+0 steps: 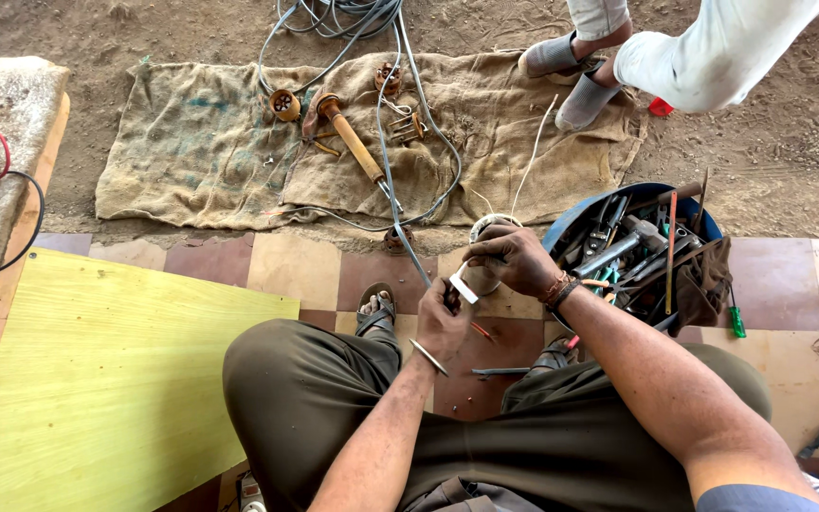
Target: The person sits on the floor repairing a submersible pump motor housing. They feed white and red wires through the housing, wrap white insulating tape around the wire connections and the housing rim, and press the taped wires into place inside the housing. At the end they pick pliers from a nearby tool basin.
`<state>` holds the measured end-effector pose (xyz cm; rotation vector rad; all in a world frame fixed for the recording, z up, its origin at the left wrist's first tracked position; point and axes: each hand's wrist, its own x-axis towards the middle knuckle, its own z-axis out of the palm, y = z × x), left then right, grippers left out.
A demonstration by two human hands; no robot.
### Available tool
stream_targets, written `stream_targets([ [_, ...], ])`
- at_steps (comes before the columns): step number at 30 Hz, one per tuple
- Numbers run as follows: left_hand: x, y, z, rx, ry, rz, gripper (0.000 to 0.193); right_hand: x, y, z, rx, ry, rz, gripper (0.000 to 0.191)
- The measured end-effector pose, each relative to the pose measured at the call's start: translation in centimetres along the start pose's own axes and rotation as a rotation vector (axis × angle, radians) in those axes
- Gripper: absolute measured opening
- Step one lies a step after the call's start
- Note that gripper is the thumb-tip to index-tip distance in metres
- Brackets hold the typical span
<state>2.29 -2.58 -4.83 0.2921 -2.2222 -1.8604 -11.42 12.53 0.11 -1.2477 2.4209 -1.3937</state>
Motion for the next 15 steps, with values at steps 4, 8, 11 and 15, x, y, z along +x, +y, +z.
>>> stream_targets([
  [4,0.0,0.6,1.5,-0.145,0.163,-0.058,0.03,0.0,0.0,-0.1,-0.019,0.011,-0.01,0.018],
  [8,0.8,1.4,1.9,-0.156,0.385,-0.374,0.036,-0.1,0.0,0.0,-0.021,0.009,-0.045,0.02],
  [11,1.7,1.8,1.6,-0.026,0.442,-0.457,0.041,-0.1,-0.1,0.0,-0.013,0.013,-0.034,0.019],
  [15,2.3,1.8,1.8,0.138,0.579,-0.357,0.047,-0.2,-0.2,0.1,-0.024,0.008,-0.035,0.019],
])
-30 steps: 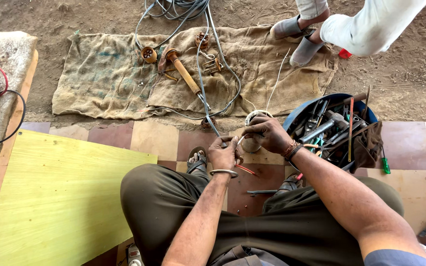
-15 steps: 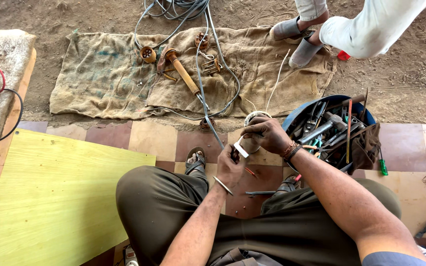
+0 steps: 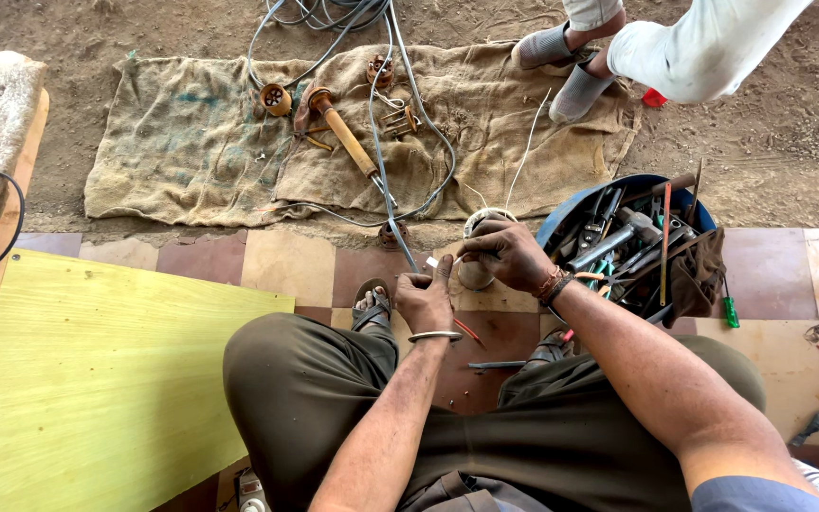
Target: The person sits on the floor repairing a submersible pump motor housing. They feed white and red wires through the housing, wrap white insulating tape around the wire connections and the housing rim, and press the taped wires into place inside the housing. At the end they pick pliers from a nearby tool basin.
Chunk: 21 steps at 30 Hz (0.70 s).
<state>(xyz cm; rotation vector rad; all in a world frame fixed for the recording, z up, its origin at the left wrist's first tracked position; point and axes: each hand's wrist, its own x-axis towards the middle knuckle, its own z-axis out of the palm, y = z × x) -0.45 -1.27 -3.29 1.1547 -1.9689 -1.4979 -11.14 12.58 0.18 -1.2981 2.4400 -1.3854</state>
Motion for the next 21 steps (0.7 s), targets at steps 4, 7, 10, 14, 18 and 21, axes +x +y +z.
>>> stream_targets([
  [4,-0.2,-0.6,0.4,-0.23,-0.004,0.12,0.028,0.0,0.1,0.0,-0.008,-0.003,-0.005,0.021],
  [7,-0.1,-1.0,0.3,-0.178,-0.06,0.043,0.022,-0.1,0.1,0.1,-0.011,-0.019,0.0,0.02],
  [10,-0.1,-1.0,-0.3,-0.054,-0.145,0.069,0.024,-0.1,0.2,0.0,0.001,-0.019,0.011,0.021],
  [14,0.0,-1.1,-1.8,0.124,-0.435,0.141,0.045,0.0,0.4,-0.1,-0.012,-0.01,-0.034,0.027],
  [18,0.1,-1.5,-2.5,0.16,-0.492,0.573,0.053,0.0,0.8,0.0,-0.001,-0.016,0.009,0.026],
  [21,-0.2,-2.1,-2.0,0.201,-0.419,0.66,0.046,-0.1,1.0,0.2,-0.018,-0.012,0.012,0.022],
])
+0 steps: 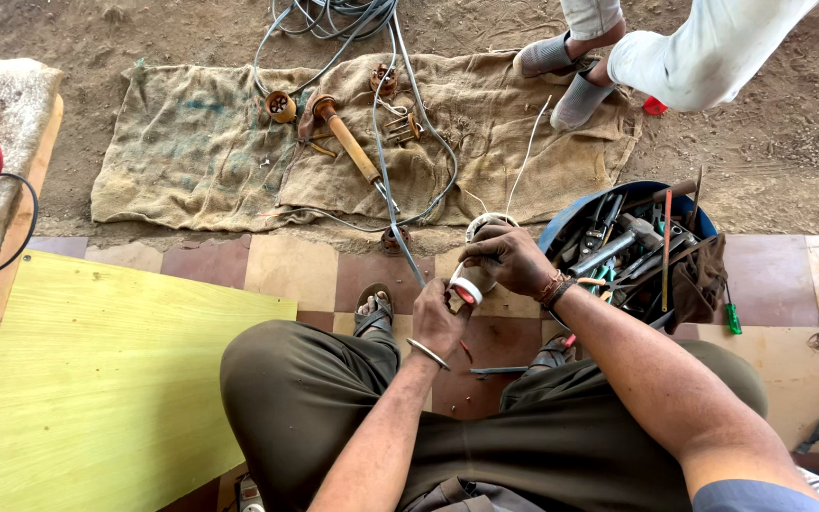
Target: The person sits on the floor repairing a submersible pump motor housing. They feed white and red wires through the housing, wrap white insulating tape around the wire connections and the housing rim, and press the taped wires into place inside the housing. At the end they pick pliers from a nearby tool basin.
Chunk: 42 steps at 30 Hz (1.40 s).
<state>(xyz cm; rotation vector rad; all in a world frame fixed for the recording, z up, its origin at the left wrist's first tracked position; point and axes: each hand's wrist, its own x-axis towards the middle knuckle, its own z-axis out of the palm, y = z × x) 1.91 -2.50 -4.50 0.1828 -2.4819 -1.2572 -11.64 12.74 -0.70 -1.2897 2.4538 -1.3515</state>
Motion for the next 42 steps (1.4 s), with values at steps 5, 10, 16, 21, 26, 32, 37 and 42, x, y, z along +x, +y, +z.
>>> stream_targets([
  [5,-1.0,-0.3,1.5,-0.217,0.052,-0.162,0.045,0.1,0.2,-0.1,-0.001,0.013,-0.017,0.019],
  [10,-1.1,-0.6,2.7,-0.284,0.196,-0.281,0.041,0.3,-0.4,-0.3,0.018,-0.016,0.053,0.018],
  [16,-0.5,0.8,2.2,-0.616,0.343,-0.413,0.042,0.3,-0.9,-0.5,0.029,0.002,0.022,0.018],
  [21,-0.3,1.1,0.3,-0.261,0.314,0.1,0.027,0.4,-0.9,-0.6,0.02,0.009,-0.002,0.018],
  [26,-0.5,-0.1,-0.3,-0.036,0.192,0.197,0.018,0.4,-0.9,-0.6,0.044,0.017,-0.042,0.019],
  [32,-0.4,0.9,0.5,-0.203,0.295,-0.054,0.017,0.3,-1.0,-0.5,0.046,0.032,0.026,0.018],
  [37,0.6,1.8,1.2,-0.208,0.477,-0.096,0.023,0.1,-1.0,-0.4,0.05,0.035,0.025,0.021],
  [42,1.2,0.5,2.5,-0.304,0.441,-0.429,0.033,-0.1,-0.7,-0.1,0.019,0.068,0.002,0.019],
])
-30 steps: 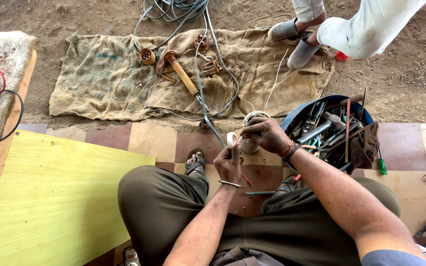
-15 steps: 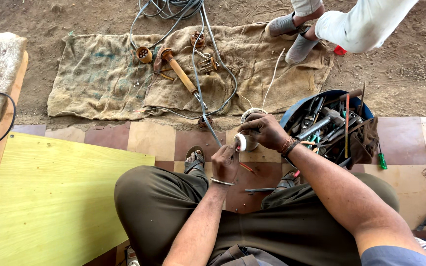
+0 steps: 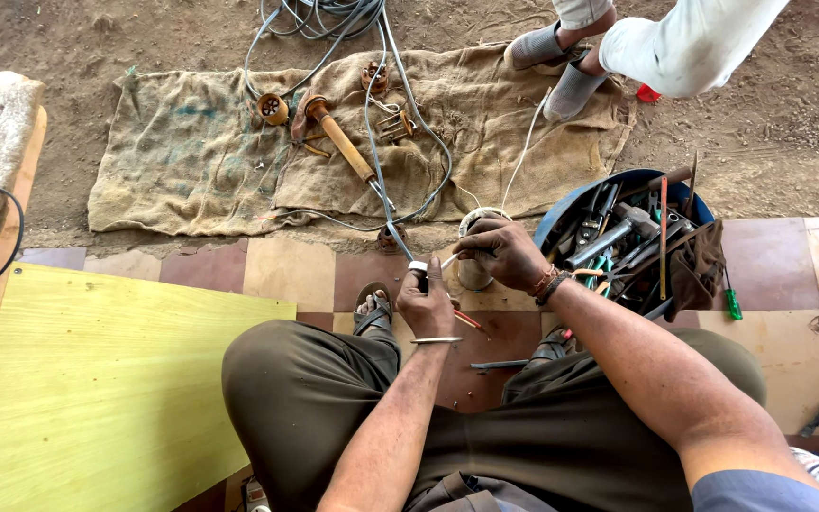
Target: The person sits on the floor repairing a submersible pump motor housing. They feed white and red wires through the housing, wrap white insulating tape around the wire connections and the housing rim, and press the taped wires into place inside the housing. At the end they pick pliers from a nearby tool basin.
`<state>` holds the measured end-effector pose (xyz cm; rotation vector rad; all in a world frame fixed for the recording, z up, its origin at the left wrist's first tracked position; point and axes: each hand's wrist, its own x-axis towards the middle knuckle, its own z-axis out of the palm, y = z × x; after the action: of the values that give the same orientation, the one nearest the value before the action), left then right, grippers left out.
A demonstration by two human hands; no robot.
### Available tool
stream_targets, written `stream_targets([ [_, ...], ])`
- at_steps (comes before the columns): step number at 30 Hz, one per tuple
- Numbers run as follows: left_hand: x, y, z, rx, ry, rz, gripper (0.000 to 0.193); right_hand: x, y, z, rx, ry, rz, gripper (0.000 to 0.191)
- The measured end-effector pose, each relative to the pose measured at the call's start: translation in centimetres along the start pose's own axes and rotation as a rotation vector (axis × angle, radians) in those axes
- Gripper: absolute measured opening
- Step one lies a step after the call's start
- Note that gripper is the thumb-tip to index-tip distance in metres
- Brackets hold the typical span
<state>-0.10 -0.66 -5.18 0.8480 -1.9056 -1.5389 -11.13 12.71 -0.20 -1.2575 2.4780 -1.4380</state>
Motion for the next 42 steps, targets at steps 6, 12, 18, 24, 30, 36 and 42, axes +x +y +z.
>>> stream_targets([
  [6,1.6,-1.5,0.0,0.039,-0.095,-0.275,0.045,0.0,0.2,0.3,0.008,0.002,-0.006,0.019],
  [12,2.1,-0.8,-0.7,-0.049,-0.067,-0.387,0.034,0.0,-0.1,0.0,-0.017,-0.017,-0.049,0.02],
  [18,1.8,-1.9,-1.1,0.122,-0.139,-0.217,0.03,0.1,0.0,0.0,-0.016,-0.049,-0.013,0.021],
  [24,0.6,-0.9,-2.9,-0.117,-0.442,-0.237,0.033,0.3,0.0,-0.3,-0.02,-0.03,0.008,0.016],
  [30,-0.9,0.9,-3.7,-0.029,-0.533,0.212,0.052,0.1,0.8,0.2,-0.008,-0.014,-0.004,0.017],
  [36,-2.5,-1.7,-0.7,0.139,-0.226,0.183,0.042,-0.7,2.6,-0.1,0.089,-0.058,0.028,0.032],
  [42,-2.5,-0.3,1.2,0.149,-0.002,-0.238,0.067,-1.1,1.0,-2.4,0.031,-0.042,-0.044,0.018],
])
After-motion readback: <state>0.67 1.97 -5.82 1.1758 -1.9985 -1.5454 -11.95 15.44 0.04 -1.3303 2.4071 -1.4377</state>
